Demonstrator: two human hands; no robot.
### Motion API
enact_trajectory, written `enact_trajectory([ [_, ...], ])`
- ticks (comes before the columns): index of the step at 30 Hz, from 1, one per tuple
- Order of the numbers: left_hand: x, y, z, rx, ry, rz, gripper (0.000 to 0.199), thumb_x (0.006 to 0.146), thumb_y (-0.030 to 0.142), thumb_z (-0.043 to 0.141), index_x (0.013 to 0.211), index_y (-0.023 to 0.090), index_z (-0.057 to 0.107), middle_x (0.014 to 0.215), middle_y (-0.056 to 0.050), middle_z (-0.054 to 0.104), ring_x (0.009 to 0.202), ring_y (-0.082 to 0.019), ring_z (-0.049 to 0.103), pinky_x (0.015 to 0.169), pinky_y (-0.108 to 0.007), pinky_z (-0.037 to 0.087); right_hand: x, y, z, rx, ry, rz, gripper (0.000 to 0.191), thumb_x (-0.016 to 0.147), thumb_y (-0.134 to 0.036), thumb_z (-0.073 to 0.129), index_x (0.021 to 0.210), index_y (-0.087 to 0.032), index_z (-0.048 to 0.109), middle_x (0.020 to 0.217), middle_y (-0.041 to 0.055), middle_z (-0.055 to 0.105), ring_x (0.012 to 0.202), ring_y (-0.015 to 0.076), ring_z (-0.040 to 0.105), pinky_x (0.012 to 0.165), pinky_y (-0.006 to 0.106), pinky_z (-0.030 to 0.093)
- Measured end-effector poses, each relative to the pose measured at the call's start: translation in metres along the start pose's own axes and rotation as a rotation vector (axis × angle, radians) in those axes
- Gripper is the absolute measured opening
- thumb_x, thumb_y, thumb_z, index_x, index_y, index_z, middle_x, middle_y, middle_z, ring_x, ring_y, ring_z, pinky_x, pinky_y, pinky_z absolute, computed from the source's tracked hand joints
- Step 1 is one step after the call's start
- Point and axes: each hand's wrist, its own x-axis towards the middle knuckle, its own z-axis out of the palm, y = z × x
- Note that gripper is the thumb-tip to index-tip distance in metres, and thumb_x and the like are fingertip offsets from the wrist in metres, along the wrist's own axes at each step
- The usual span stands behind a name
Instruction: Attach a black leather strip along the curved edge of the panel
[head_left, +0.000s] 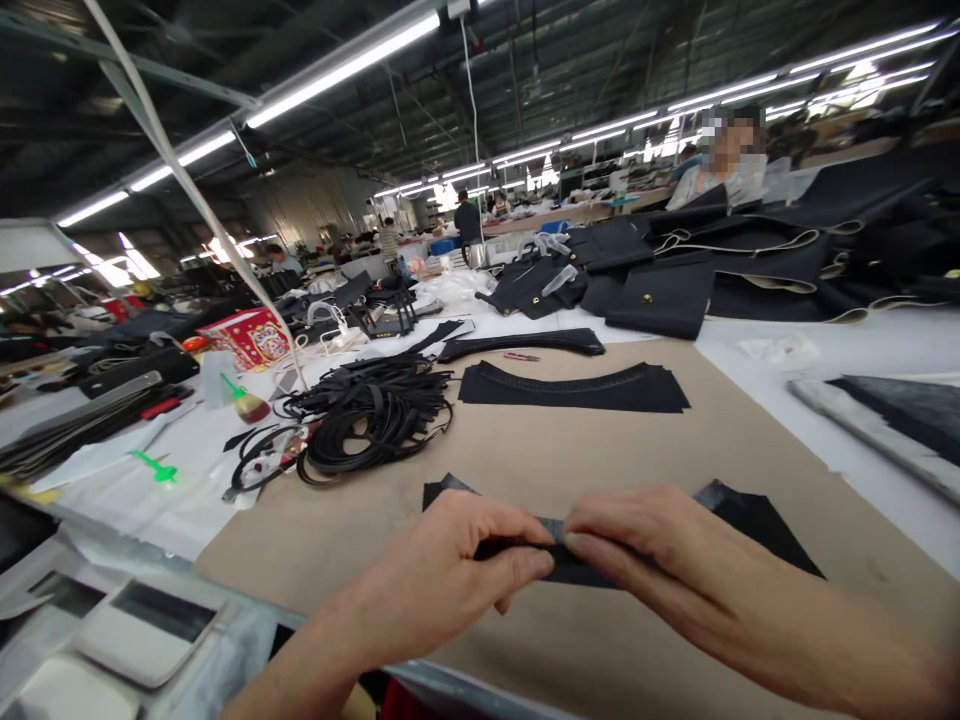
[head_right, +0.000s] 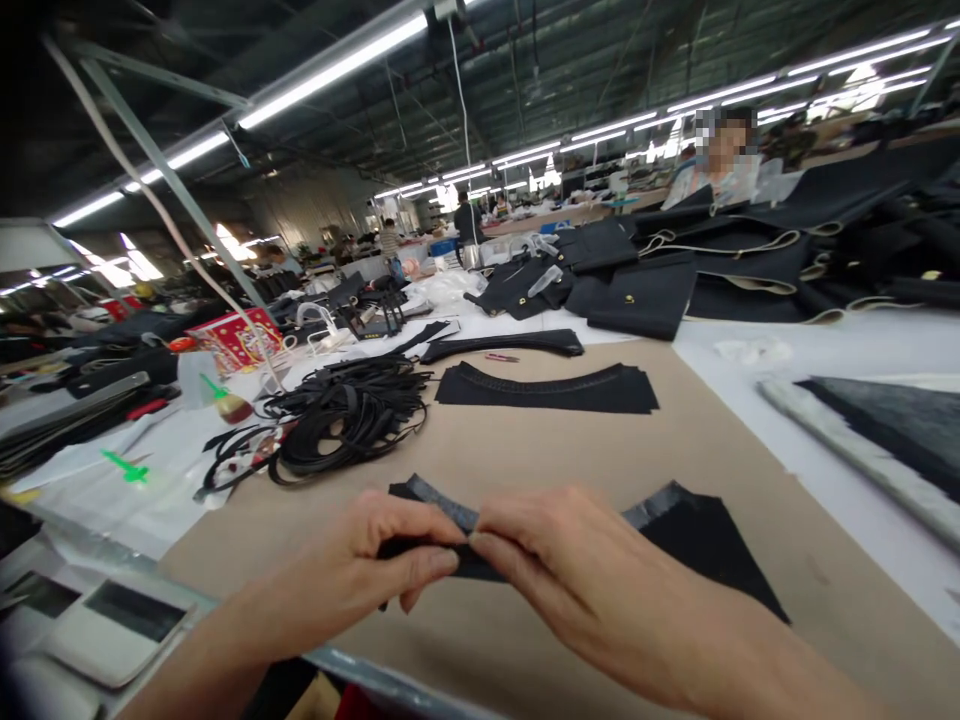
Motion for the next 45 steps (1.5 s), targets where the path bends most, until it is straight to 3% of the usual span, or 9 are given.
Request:
enact_trajectory([
  [5,0.017,-0.036,0.019,-0.110,-0.057,-0.098,0.017,0.078,0.021,0.054,0.087,0.015,0.067,0.063,0.003,0.059,0.059,-0.010,0.049,0.056,-0.019,0.035,-0.011,0.029,0.007,0.032,-0.159,0.211,0.030,0.094,-0.039,0.043,0.071,-0.024,0.056,0.066,-0.0027,0.058,0.061,0.0157,0.052,0.054,0.024,0.034],
  [11,0.044,-0.063,0.040,-0.191,-0.127,-0.158,0.021,0.070,0.016,0.051,0.087,0.012,0.064,0.065,0.001,0.062,0.061,-0.012,0.052,0.058,-0.020,0.035,-0.010,0.059,0.016,0.066,-0.307,0.432,0.015,0.080,-0.021,0.048,0.065,-0.018,0.050,0.060,-0.0032,0.050,0.056,0.0117,0.041,0.048,0.022,0.026],
  [19,0.066,-0.083,0.049,-0.097,-0.112,-0.143,0.020,0.069,0.018,0.054,0.084,0.014,0.066,0.069,0.001,0.061,0.065,-0.013,0.054,0.058,-0.021,0.037,-0.017,0.075,0.014,0.043,-0.288,0.519,0.016,0.081,-0.017,0.046,0.064,-0.017,0.048,0.059,-0.0035,0.047,0.055,0.0108,0.040,0.049,0.023,0.024],
  [24,0.072,-0.080,0.055,0.054,-0.018,-0.147,0.013,0.070,0.018,0.056,0.077,0.015,0.066,0.068,0.002,0.061,0.065,-0.013,0.054,0.057,-0.021,0.035,-0.019,0.079,0.012,0.001,-0.288,0.563,0.018,0.081,-0.012,0.043,0.064,-0.018,0.047,0.058,-0.0033,0.049,0.053,0.0102,0.042,0.048,0.023,0.023],
  [27,0.074,-0.074,0.056,0.114,0.009,-0.159,0.010,0.072,0.020,0.057,0.072,0.016,0.066,0.062,0.004,0.057,0.061,-0.011,0.051,0.054,-0.021,0.032,-0.018,0.085,0.015,-0.072,-0.252,0.524,0.020,0.082,-0.017,0.047,0.062,-0.018,0.048,0.059,-0.0023,0.052,0.055,0.0113,0.045,0.049,0.024,0.024],
  [33,0.083,-0.067,0.054,0.167,0.083,-0.177,0.007,0.072,0.016,0.059,0.070,0.019,0.065,0.062,0.006,0.056,0.062,-0.011,0.052,0.056,-0.021,0.033,-0.005,0.085,0.015,-0.287,-0.217,0.631,0.021,0.083,-0.027,0.055,0.064,-0.020,0.056,0.063,0.0003,0.059,0.058,0.0140,0.052,0.051,0.025,0.025],
  [38,0.096,-0.069,0.057,0.301,0.171,-0.222,0.008,0.073,0.014,0.061,0.068,0.020,0.064,0.063,0.005,0.059,0.065,-0.012,0.054,0.057,-0.022,0.032,0.007,0.092,0.021,-0.380,-0.192,0.623,0.018,0.085,-0.028,0.053,0.070,-0.021,0.060,0.070,0.0027,0.064,0.065,0.0171,0.058,0.050,0.026,0.024],
  [45,0.109,-0.078,0.061,0.316,0.170,-0.256,0.011,0.073,0.013,0.060,0.066,0.020,0.063,0.062,0.005,0.058,0.063,-0.013,0.053,0.055,-0.023,0.029,0.017,0.104,0.030,-0.440,-0.196,0.648,0.017,0.085,-0.026,0.053,0.071,-0.021,0.062,0.071,0.0034,0.066,0.066,0.0196,0.061,0.049,0.027,0.023],
])
